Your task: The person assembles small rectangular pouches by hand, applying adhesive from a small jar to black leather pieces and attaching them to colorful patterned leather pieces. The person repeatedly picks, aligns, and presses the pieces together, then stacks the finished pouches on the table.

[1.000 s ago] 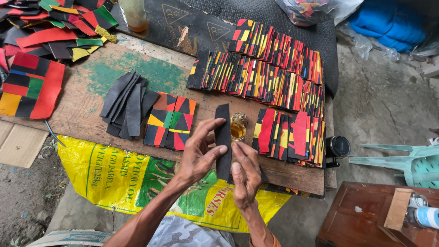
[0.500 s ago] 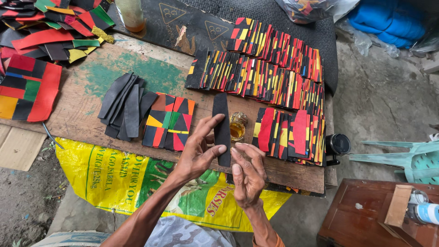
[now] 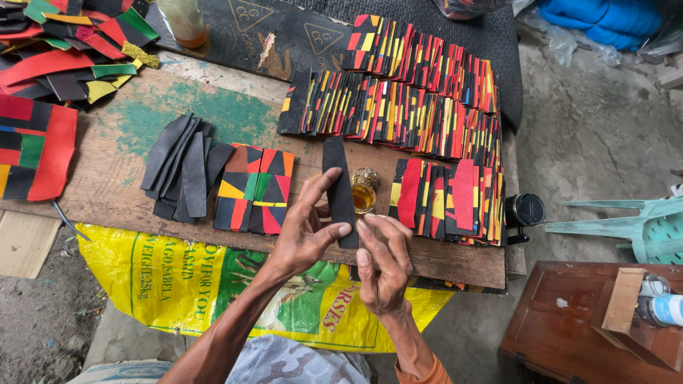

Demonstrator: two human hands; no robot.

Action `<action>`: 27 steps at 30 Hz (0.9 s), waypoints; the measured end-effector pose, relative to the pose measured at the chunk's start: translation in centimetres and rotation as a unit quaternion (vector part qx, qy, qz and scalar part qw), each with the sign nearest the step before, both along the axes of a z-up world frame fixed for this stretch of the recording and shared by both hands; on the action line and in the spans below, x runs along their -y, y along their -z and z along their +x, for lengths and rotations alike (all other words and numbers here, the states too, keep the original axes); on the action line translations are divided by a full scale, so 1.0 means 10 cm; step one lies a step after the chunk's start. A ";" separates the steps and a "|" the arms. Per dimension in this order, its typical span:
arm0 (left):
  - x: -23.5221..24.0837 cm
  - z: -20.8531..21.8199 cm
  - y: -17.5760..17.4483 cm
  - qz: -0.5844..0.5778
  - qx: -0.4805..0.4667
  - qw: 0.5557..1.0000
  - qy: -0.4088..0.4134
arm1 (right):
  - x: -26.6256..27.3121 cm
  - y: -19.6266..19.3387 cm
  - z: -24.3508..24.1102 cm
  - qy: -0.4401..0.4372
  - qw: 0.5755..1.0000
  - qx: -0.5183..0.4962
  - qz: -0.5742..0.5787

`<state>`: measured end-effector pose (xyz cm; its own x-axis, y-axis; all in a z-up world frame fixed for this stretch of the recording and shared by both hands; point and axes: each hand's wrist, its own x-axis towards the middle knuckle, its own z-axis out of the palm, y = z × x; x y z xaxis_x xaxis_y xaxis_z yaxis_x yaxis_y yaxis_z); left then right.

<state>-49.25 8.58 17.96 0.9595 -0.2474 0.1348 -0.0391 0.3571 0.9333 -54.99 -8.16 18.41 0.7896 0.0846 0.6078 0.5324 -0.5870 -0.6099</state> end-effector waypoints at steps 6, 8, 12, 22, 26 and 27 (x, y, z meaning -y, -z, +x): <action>-0.02 0.06 0.06 0.028 0.014 0.999 -0.043 | 0.04 0.03 -0.04 0.011 0.998 0.012 0.053; -0.02 0.04 0.07 0.018 0.019 0.999 -0.038 | 0.04 0.03 -0.01 -0.015 0.996 -0.045 0.077; -0.03 0.04 0.07 -0.008 0.015 1.000 -0.012 | 0.00 0.00 0.06 -0.057 0.995 -0.075 0.026; -0.10 0.09 0.08 0.006 0.003 1.000 0.016 | -0.08 0.06 0.11 -0.054 0.991 -0.112 0.048; -0.13 0.17 0.13 0.076 0.008 0.995 -0.061 | -0.11 0.08 0.07 -0.055 0.994 -0.075 0.049; -0.14 0.22 0.14 0.061 0.006 0.995 -0.082 | -0.11 0.08 0.07 -0.055 0.995 -0.065 0.045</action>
<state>-47.10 10.01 16.55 0.9868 -0.1031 0.1250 -0.0988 0.2291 0.9684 -54.25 -7.07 17.63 0.8506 0.1244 0.5108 0.5040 -0.4693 -0.7250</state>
